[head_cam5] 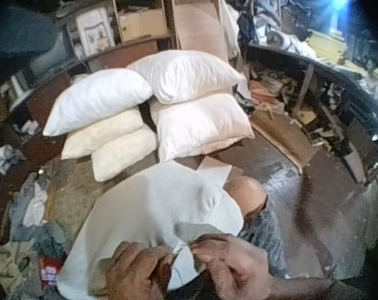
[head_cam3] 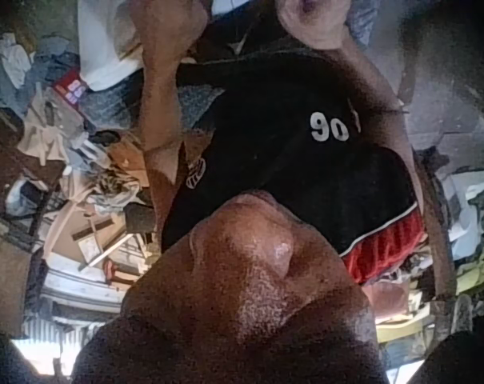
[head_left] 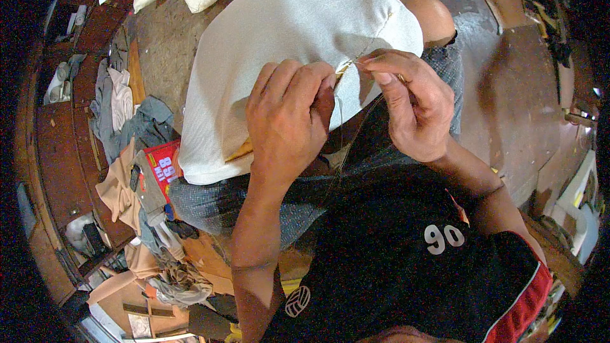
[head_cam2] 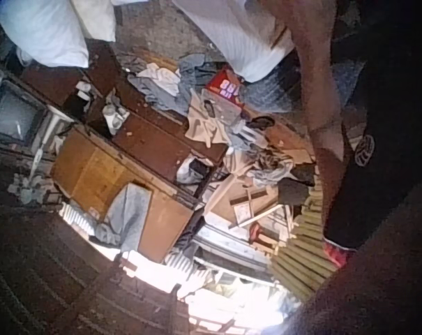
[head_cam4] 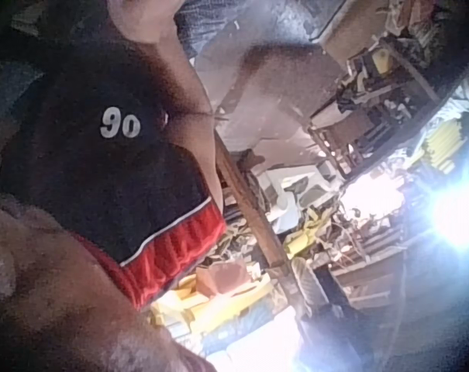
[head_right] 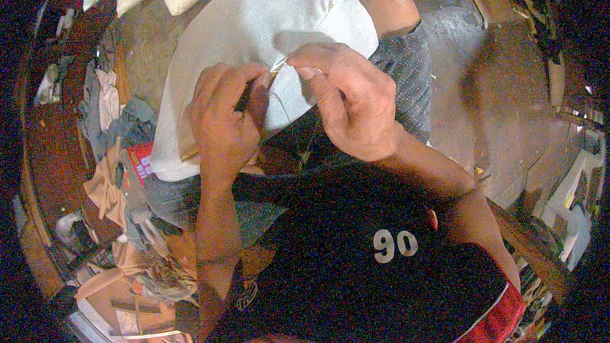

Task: The person hand-sews the opening of a white pillow using a needle and thread. They repeatedly insert the needle through the fabric and pull the thread to close the seam.

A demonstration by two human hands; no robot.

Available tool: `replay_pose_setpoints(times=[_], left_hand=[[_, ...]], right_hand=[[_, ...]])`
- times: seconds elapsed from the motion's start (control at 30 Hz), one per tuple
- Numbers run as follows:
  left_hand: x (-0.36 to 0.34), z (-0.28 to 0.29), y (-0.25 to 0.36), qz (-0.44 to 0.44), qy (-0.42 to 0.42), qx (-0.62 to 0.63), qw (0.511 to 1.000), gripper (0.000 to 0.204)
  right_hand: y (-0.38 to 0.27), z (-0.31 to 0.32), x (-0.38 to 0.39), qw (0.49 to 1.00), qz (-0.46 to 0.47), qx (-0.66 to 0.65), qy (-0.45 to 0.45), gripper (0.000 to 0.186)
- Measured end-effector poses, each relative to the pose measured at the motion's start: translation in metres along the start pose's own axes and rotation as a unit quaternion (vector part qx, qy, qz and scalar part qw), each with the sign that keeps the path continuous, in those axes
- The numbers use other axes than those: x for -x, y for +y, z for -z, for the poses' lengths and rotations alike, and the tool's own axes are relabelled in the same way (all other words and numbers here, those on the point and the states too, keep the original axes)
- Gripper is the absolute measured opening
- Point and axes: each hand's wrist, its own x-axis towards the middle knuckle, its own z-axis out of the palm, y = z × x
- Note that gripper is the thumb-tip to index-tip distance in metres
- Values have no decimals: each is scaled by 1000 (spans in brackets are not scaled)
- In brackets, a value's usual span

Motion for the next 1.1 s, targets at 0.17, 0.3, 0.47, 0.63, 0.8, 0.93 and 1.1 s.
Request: replay_pose_setpoints(times=[0.17, 0.3, 0.47, 0.63, 0.8, 0.93, 1.1], left_hand=[[-1, 1, 1, 6, -6, 5, 1000, 18], [0, 0, 1, 10, -7, 1, 1000, 17], [0, 0, 1, 13, -8, 5, 1000, 17], [-1, 2, 2, 16, -6, 12, 1000, 17], [-2, 8, 6, 48, -28, 11, 998, 14], [1, 6, 7, 48, -23, 14, 998, 14], [3, 3, 6, 51, -14, 19, 998, 15]], right_hand=[[-6, 6, 1, 999, -10, 31, -41, 14], [-4, 7, 4, 992, -99, -50, -61, 16], [1, 3, 4, 974, -169, -138, -65, 17], [-6, 2, 2, 972, -177, -147, -40, 17], [-3, -1, 1, 952, -220, -214, 7, 19], [-1, -4, -5, 948, -212, -235, 29, 21], [0, 2, -13, 920, -273, -281, -5, 21]])
